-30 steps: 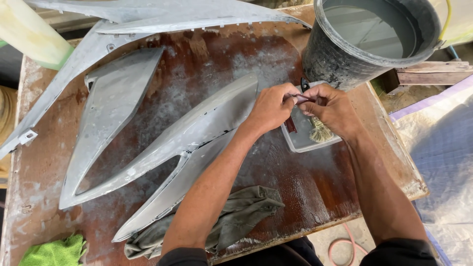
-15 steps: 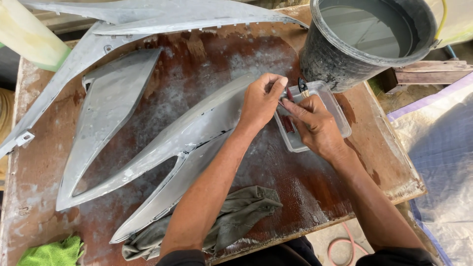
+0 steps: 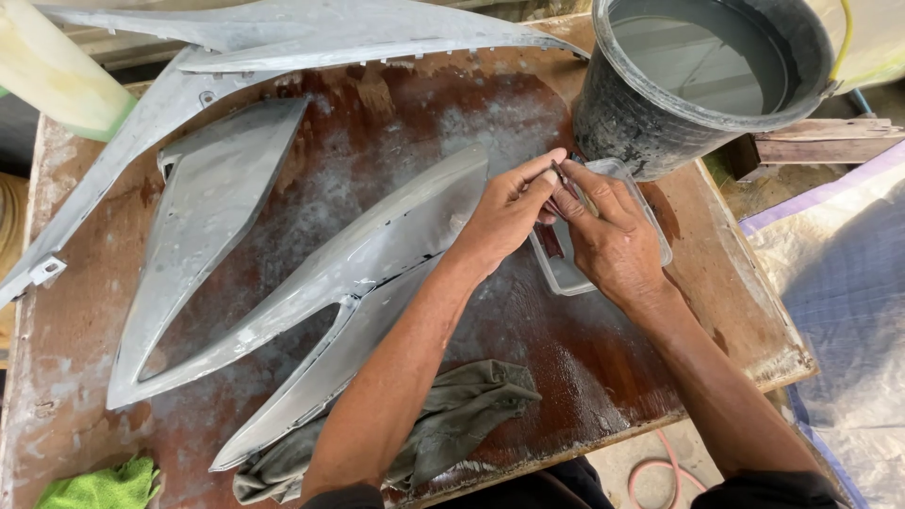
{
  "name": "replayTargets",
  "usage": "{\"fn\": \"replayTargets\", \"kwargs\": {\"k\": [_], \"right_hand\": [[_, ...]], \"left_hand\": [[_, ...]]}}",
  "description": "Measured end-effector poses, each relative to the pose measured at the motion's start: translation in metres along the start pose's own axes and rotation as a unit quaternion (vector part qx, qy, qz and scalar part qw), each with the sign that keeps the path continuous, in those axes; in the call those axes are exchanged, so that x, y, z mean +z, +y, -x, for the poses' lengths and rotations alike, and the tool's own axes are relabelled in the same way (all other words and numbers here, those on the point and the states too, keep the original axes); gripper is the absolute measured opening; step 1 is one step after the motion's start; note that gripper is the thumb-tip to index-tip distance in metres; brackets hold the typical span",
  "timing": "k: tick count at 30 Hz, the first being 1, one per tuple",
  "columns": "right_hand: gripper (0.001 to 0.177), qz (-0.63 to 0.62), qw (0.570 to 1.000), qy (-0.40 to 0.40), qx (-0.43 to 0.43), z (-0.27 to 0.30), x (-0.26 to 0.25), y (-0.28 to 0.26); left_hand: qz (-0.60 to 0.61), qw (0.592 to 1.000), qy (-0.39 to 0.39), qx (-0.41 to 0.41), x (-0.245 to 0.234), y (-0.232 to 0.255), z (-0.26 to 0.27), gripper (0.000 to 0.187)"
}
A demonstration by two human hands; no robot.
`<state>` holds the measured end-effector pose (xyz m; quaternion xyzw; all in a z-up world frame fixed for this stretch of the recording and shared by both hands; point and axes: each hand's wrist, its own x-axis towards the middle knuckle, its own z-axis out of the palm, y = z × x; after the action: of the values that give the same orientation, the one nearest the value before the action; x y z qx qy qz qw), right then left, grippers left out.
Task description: The person sands a grey plastic car part on a wooden table using a sanding block. They occasionally dip the sanding block into a container of water and use a brush to clean the surface of the part. The person works on the part from various angles, holding it with one hand while sanding with the other.
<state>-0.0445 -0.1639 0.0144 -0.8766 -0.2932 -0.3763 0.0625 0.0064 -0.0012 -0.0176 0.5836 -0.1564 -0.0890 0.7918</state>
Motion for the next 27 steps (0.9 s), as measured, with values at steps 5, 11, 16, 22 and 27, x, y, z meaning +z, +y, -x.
{"fn": "replayTargets", "kwargs": {"k": [5, 11, 16, 22, 27], "right_hand": [[0.053, 0.003, 1.000, 0.017, 0.002, -0.006, -0.005, -0.001], [0.059, 0.073, 0.997, 0.023, -0.008, -0.014, -0.007, -0.002], [0.053, 0.010, 0.998, 0.068, 0.002, -0.023, -0.009, -0.015], [0.043, 0.010, 0.995, 0.094, 0.005, -0.030, -0.009, -0.019], [0.032, -0.097, 0.990, 0.096, -0.026, -0.024, 0.000, -0.009]], "left_hand": [[-0.008, 0.998, -0.051, 0.048, -0.005, 0.032, 0.011, 0.046], [-0.080, 0.994, -0.065, 0.044, -0.003, 0.065, 0.014, 0.057], [-0.065, 0.997, -0.017, 0.037, 0.014, 0.086, 0.028, 0.059], [0.032, 0.997, 0.071, 0.002, 0.019, 0.075, 0.024, 0.063], [0.020, 0.998, 0.051, 0.019, 0.010, 0.074, 0.029, 0.052]]}}
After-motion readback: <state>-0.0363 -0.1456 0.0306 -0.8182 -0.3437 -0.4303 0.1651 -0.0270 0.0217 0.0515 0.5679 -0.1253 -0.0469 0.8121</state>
